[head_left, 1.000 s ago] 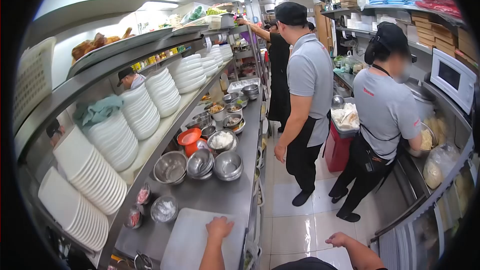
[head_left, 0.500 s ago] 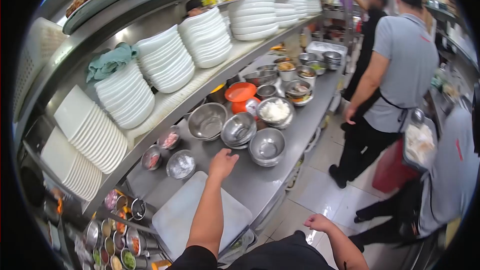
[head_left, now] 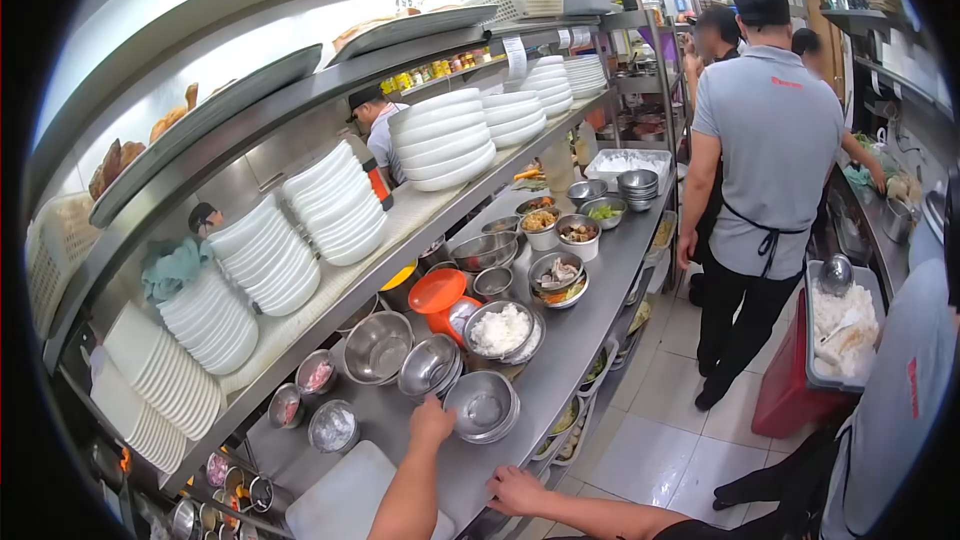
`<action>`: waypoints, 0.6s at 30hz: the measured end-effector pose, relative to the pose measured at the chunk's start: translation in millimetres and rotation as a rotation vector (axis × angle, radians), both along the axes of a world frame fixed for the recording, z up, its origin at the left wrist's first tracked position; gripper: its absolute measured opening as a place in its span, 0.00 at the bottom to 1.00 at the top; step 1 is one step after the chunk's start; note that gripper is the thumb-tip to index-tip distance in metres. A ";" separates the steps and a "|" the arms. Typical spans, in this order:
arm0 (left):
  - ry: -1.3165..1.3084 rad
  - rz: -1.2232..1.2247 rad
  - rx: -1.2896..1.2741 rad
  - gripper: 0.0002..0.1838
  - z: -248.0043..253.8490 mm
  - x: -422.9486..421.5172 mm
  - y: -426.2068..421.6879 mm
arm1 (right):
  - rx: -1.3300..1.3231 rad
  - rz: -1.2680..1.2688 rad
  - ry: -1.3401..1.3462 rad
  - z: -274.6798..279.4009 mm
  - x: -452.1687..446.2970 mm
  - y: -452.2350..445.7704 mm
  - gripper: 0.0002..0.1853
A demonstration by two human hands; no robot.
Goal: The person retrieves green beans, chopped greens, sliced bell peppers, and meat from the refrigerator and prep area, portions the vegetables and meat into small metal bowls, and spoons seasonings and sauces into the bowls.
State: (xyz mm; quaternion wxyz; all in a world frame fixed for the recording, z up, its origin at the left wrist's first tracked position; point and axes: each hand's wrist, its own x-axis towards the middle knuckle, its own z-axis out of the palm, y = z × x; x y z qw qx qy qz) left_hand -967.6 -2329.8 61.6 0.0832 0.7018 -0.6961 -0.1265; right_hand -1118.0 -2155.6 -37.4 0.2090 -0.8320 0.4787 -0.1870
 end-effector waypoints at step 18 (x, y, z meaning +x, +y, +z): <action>0.800 0.291 -0.212 0.08 9.3 86.8 57.0 | 0.150 0.085 0.091 10.0 -1.1 -18.0 0.26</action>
